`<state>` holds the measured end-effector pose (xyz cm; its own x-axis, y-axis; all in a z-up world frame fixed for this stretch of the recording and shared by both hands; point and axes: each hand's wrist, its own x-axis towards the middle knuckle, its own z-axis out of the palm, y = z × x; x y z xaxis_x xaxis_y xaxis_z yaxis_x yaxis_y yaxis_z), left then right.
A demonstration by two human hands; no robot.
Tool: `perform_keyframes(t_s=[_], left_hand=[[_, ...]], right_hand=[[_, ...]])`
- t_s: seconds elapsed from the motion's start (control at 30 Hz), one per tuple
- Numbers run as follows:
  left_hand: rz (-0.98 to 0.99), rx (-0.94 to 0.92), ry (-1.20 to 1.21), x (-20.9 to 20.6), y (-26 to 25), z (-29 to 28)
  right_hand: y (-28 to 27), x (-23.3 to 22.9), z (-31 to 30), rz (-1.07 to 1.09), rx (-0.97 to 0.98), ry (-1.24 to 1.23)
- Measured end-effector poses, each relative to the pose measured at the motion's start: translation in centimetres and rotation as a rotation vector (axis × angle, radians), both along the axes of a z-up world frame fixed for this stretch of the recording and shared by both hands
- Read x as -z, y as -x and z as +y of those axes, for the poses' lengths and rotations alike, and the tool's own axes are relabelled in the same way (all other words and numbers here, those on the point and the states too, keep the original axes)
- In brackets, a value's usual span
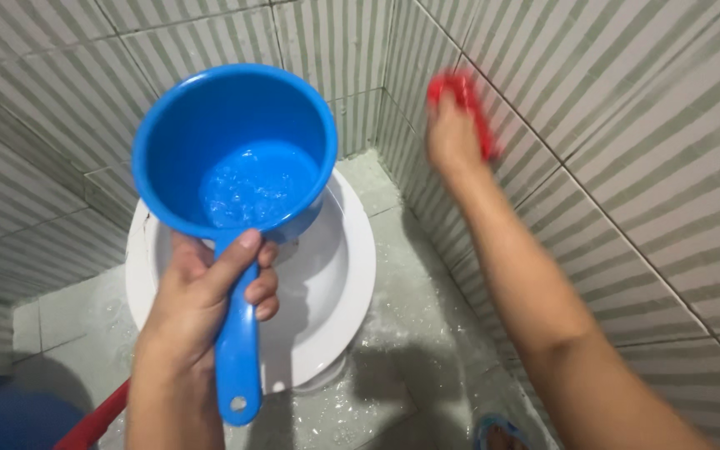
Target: The person cleans a squat toilet and the surrounding floor using a red scrub brush and a blue scoop to pour water from a bucket. They scrub the toilet bowl and floor, then rinse the area with water.
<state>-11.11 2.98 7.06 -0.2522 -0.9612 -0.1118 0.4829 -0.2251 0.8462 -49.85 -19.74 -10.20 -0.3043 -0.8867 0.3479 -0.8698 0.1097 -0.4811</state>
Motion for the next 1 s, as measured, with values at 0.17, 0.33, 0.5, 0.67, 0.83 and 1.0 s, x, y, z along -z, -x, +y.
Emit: perform_keyframes(t_s=[0.17, 0.33, 0.5, 0.67, 0.83, 1.0], left_hand=[[0.028, 0.009, -0.041, 1.2, -0.4, -0.6], [0.001, -0.054, -0.070, 2.1, -0.7, -0.6], [0.043, -0.019, 0.024, 3.9, -1.3, -0.1], [0.069, -0.028, 0.005, 4.8, -2.6, -0.4], [0.054, -0.047, 0.061, 4.9, -3.0, -1.0], [0.031, -0.058, 0.018, 5.1, -3.1, -0.7]], right_hand=[[-2.4, 5.0, 3.7, 0.175, -0.013, 0.200], [-4.2, 19.1, 11.8, -0.091, -0.044, -0.512], [-3.0, 12.3, 2.0, -0.072, -0.092, -0.103], [-3.5, -1.9, -12.2, -0.065, -0.036, 0.072], [-5.5, 4.9, -8.0, -0.056, -0.068, 0.093], [-5.2, 20.6, 1.6, -0.128, -0.009, -0.537]])
